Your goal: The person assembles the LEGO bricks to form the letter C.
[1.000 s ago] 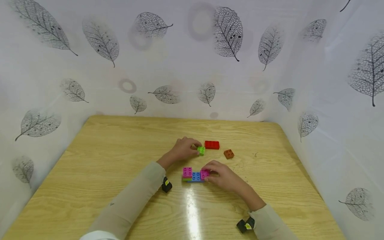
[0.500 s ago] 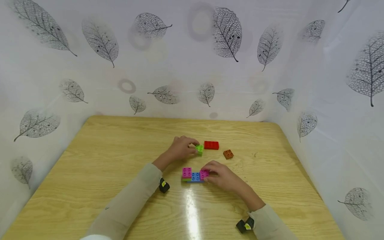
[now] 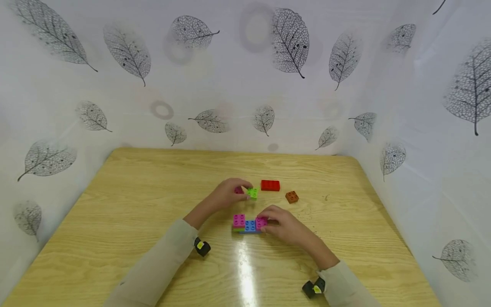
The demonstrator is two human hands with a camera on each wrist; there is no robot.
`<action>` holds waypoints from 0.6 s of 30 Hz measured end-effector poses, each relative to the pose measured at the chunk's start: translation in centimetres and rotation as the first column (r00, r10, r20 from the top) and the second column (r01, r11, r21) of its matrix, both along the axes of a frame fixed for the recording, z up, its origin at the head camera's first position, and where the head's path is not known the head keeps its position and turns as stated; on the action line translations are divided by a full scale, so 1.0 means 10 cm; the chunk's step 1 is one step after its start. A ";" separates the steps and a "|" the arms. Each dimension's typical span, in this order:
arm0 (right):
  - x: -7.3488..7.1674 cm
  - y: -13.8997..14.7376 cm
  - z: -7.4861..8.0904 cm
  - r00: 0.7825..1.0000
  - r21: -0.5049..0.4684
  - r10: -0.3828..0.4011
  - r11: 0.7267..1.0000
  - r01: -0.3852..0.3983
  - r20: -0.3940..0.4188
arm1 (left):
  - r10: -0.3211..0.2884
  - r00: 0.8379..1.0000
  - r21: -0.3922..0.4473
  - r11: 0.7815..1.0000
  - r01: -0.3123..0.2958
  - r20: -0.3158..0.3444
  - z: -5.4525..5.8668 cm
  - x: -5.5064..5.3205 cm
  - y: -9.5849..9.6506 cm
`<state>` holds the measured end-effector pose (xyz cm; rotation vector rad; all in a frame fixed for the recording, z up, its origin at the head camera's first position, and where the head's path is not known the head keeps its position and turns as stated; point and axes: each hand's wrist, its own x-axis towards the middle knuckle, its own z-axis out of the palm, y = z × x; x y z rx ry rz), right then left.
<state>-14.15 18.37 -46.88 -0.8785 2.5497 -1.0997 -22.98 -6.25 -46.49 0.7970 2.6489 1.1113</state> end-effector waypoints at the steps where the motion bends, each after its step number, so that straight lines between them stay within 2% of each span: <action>1: 0.00 0.00 0.00 1.000 -0.002 0.003 1.000 -0.003 0.000 | 0.006 1.000 0.013 1.000 -0.006 0.006 0.01 0.03 -0.01; 7: -0.01 0.00 -0.01 1.000 -0.002 -0.001 1.000 0.001 0.025 | 0.043 0.998 0.062 0.997 -0.046 0.044 0.03 0.20 -0.15; 12: -0.01 -0.01 0.00 1.000 0.002 -0.004 1.000 0.004 0.027 | 0.037 0.999 0.083 0.996 -0.039 0.022 0.05 0.33 -0.26; 18: 0.00 -0.01 0.01 1.000 -0.003 -0.008 1.000 0.008 0.026 | 0.037 0.998 0.094 0.995 -0.042 0.047 0.14 0.51 -0.32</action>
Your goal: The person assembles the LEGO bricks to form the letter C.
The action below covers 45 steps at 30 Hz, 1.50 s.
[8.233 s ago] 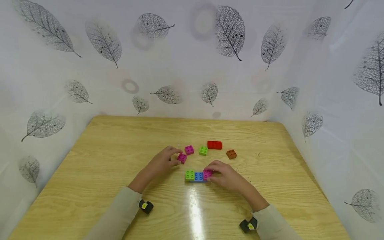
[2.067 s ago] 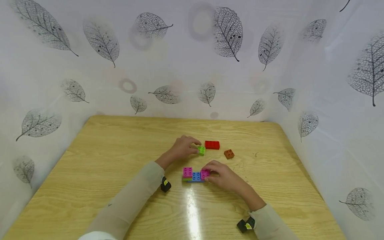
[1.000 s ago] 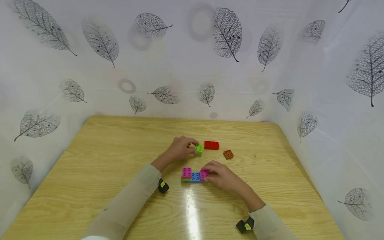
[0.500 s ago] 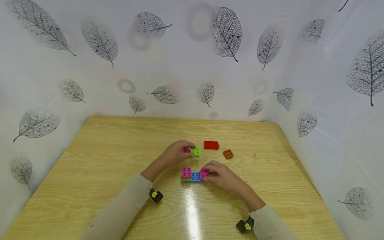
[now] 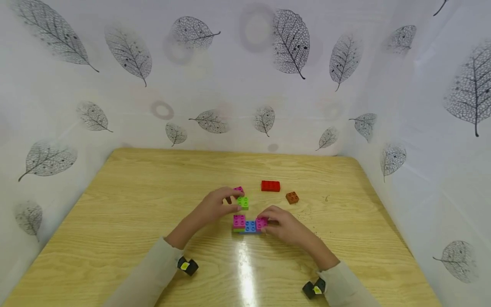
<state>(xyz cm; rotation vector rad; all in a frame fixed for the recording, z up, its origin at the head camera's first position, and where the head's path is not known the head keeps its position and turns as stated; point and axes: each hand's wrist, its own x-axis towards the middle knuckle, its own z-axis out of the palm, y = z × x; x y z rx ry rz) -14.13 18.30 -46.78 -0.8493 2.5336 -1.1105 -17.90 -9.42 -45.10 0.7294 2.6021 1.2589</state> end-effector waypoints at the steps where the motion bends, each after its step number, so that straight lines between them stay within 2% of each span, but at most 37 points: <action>1: 0.00 0.00 0.00 1.000 0.001 -0.003 1.000 0.003 0.005 | 0.004 1.000 -0.004 1.000 -0.004 0.001 0.01 0.03 -0.01; 8: 0.02 0.00 -0.02 1.000 0.015 -0.006 1.000 0.006 -0.004 | 0.008 1.000 -0.029 1.000 -0.008 0.010 0.00 0.18 -0.06; 19: 0.03 0.00 -0.03 1.000 0.027 -0.029 0.999 0.029 -0.013 | -0.010 1.000 0.006 1.000 0.010 0.011 -0.01 0.29 -0.12; 27: 0.03 0.00 -0.03 0.999 0.033 -0.027 0.999 0.028 -0.018 | -0.021 0.999 0.018 1.000 0.021 0.025 -0.05 0.31 -0.11; 33: 0.03 -0.01 -0.02 0.999 0.038 -0.031 0.999 0.032 -0.022 | 0.001 1.000 0.003 1.000 -0.001 0.029 -0.06 0.31 -0.10; 45: 0.01 0.01 -0.02 0.999 0.025 -0.029 0.999 0.030 -0.014 | -0.016 0.999 -0.040 0.999 0.018 0.043 0.06 0.31 -0.10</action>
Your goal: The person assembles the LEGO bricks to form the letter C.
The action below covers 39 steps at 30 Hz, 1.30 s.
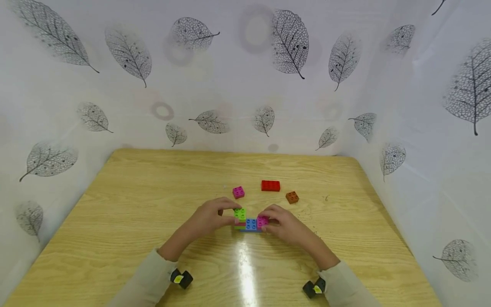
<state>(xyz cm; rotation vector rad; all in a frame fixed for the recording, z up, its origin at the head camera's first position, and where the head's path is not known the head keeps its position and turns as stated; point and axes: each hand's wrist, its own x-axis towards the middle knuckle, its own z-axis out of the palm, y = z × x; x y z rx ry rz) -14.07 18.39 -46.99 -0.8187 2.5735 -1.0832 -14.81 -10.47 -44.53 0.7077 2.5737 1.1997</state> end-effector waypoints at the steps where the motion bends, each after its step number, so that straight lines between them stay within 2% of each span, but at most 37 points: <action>1: 0.00 0.00 0.00 1.000 0.002 0.001 1.000 -0.001 -0.003 | -0.002 1.000 -0.006 1.000 0.002 -0.002 0.00 0.00 0.00; 7: -0.01 0.00 -0.01 1.000 0.006 0.000 1.000 0.000 0.002 | -0.006 1.000 -0.020 1.000 0.006 -0.020 0.00 0.00 0.02; 12: -0.01 0.00 -0.01 1.000 0.010 -0.005 1.000 0.005 0.002 | 0.013 1.000 -0.046 0.999 -0.014 -0.022 0.01 0.01 0.02; 17: -0.01 0.00 -0.01 1.000 0.010 -0.002 1.000 0.002 -0.002 | 0.027 1.000 -0.046 0.999 -0.026 0.016 -0.02 0.01 0.02; 23: 0.00 0.01 0.00 1.000 0.011 -0.001 1.000 0.001 -0.008 | 0.006 0.996 0.003 1.000 -0.006 0.091 -0.06 -0.04 0.00; 28: 0.00 0.00 0.00 1.000 0.025 -0.005 1.000 0.006 -0.031 | 0.012 0.991 0.056 0.998 -0.020 0.131 -0.07 -0.09 -0.03; 34: 0.00 -0.01 0.01 0.999 0.030 -0.013 0.999 0.014 -0.034 | 0.077 0.992 0.108 0.990 -0.087 0.099 -0.07 -0.18 -0.03; 39: 0.02 0.00 0.02 0.999 0.045 -0.018 0.999 0.020 -0.038 | 0.127 0.990 0.091 0.987 -0.132 0.058 -0.09 -0.30 -0.01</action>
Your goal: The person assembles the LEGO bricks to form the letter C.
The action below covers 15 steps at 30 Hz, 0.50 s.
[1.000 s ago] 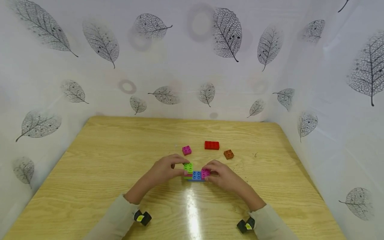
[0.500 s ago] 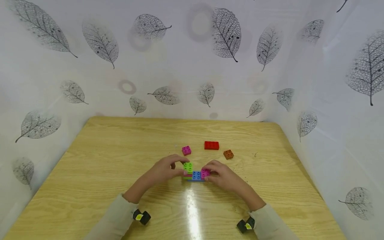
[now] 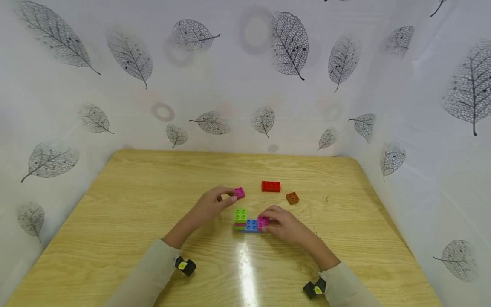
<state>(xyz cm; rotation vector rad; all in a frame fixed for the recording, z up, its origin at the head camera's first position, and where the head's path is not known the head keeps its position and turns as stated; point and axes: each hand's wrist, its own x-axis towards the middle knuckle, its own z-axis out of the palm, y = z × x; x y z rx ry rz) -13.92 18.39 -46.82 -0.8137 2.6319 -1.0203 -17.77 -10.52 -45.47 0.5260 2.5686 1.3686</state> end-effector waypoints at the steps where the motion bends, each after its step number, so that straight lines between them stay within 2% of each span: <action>1: 0.00 0.00 0.00 1.000 0.001 0.000 1.000 0.000 0.000 | 0.008 1.000 -0.011 1.000 -0.008 -0.005 -0.01 -0.02 0.01; 10: 0.00 0.01 -0.01 1.000 0.005 0.001 1.000 -0.001 0.008 | 0.077 0.996 -0.101 0.992 -0.081 -0.041 -0.14 -0.32 0.11; 15: 0.00 0.01 0.00 1.000 0.004 0.003 1.000 -0.003 0.011 | 0.078 0.996 -0.149 0.986 -0.082 -0.034 -0.20 -0.45 0.16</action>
